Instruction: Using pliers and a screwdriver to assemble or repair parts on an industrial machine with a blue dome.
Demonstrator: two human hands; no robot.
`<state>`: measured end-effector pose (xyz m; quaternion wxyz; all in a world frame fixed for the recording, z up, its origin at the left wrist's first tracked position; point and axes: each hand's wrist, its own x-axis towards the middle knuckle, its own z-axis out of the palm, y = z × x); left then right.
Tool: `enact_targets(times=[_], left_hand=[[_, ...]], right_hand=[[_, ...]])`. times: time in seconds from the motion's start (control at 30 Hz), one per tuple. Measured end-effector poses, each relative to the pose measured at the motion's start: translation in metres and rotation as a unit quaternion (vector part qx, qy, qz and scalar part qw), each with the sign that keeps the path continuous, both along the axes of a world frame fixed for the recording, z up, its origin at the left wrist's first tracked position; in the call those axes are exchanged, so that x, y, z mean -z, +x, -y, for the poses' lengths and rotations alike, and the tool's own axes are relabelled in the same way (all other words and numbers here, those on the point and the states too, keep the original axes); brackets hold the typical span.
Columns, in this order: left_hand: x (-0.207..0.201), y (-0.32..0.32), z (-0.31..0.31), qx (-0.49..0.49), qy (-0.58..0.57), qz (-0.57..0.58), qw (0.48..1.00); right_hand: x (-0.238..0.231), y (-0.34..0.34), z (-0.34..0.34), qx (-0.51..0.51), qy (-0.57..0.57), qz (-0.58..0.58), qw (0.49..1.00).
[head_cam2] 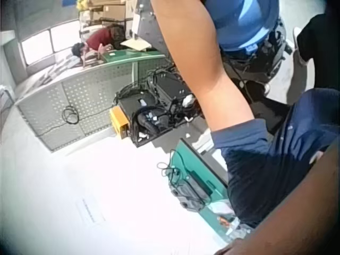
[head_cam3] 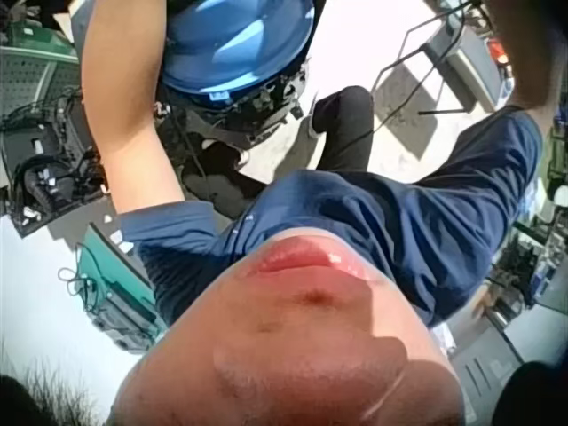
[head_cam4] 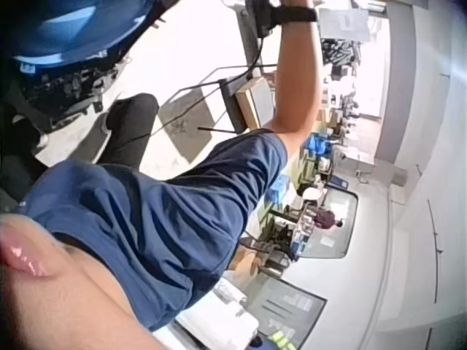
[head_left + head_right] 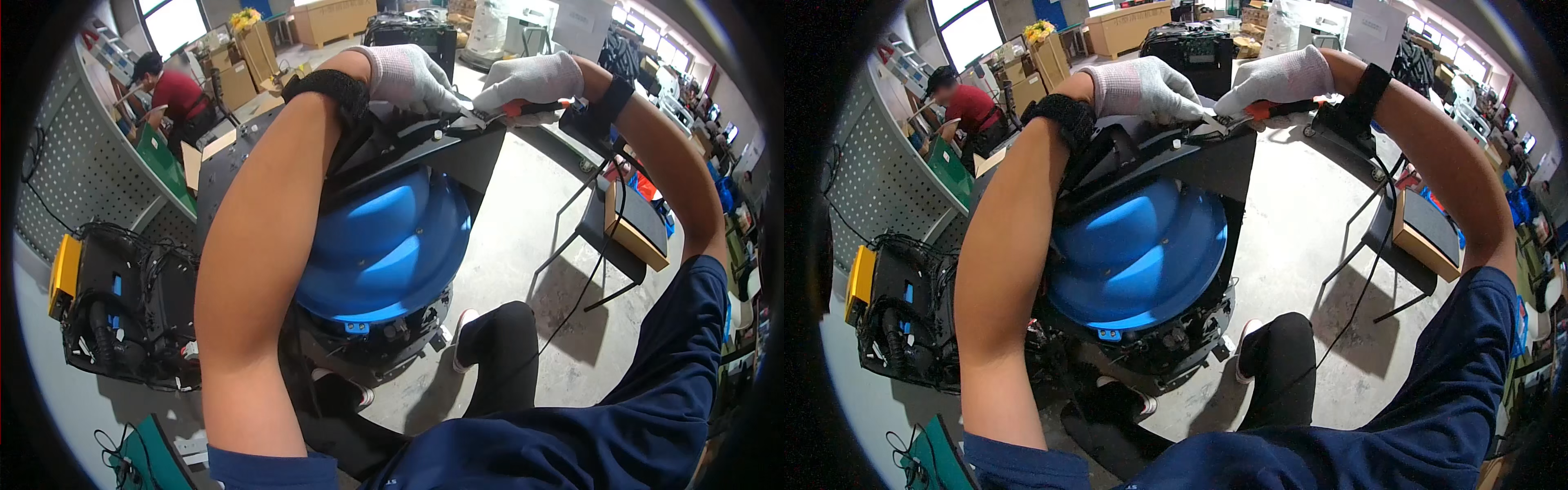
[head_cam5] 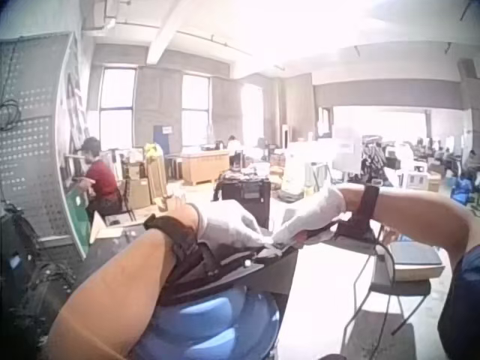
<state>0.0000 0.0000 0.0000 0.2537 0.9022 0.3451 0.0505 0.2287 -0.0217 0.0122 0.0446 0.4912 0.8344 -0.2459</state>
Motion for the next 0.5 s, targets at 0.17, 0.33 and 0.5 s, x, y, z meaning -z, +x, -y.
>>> enact_targets(times=[0.17, 0.33, 0.5], left_hand=[[-0.003, -0.003, 0.002, 0.0, 0.008, 0.001, 1.0], [-0.004, -0.004, 0.001, 0.015, 0.026, -0.016, 0.999], [-0.003, -0.005, 0.001, 0.03, 0.027, -0.025, 0.999]], right_hand=[[-0.015, -0.029, 0.035, 0.061, 0.118, 0.151, 0.98], [-0.001, -0.028, 0.052, 0.077, 0.345, 0.206, 0.912], [0.02, -0.009, 0.072, 0.086, 0.463, 0.077, 0.879]])
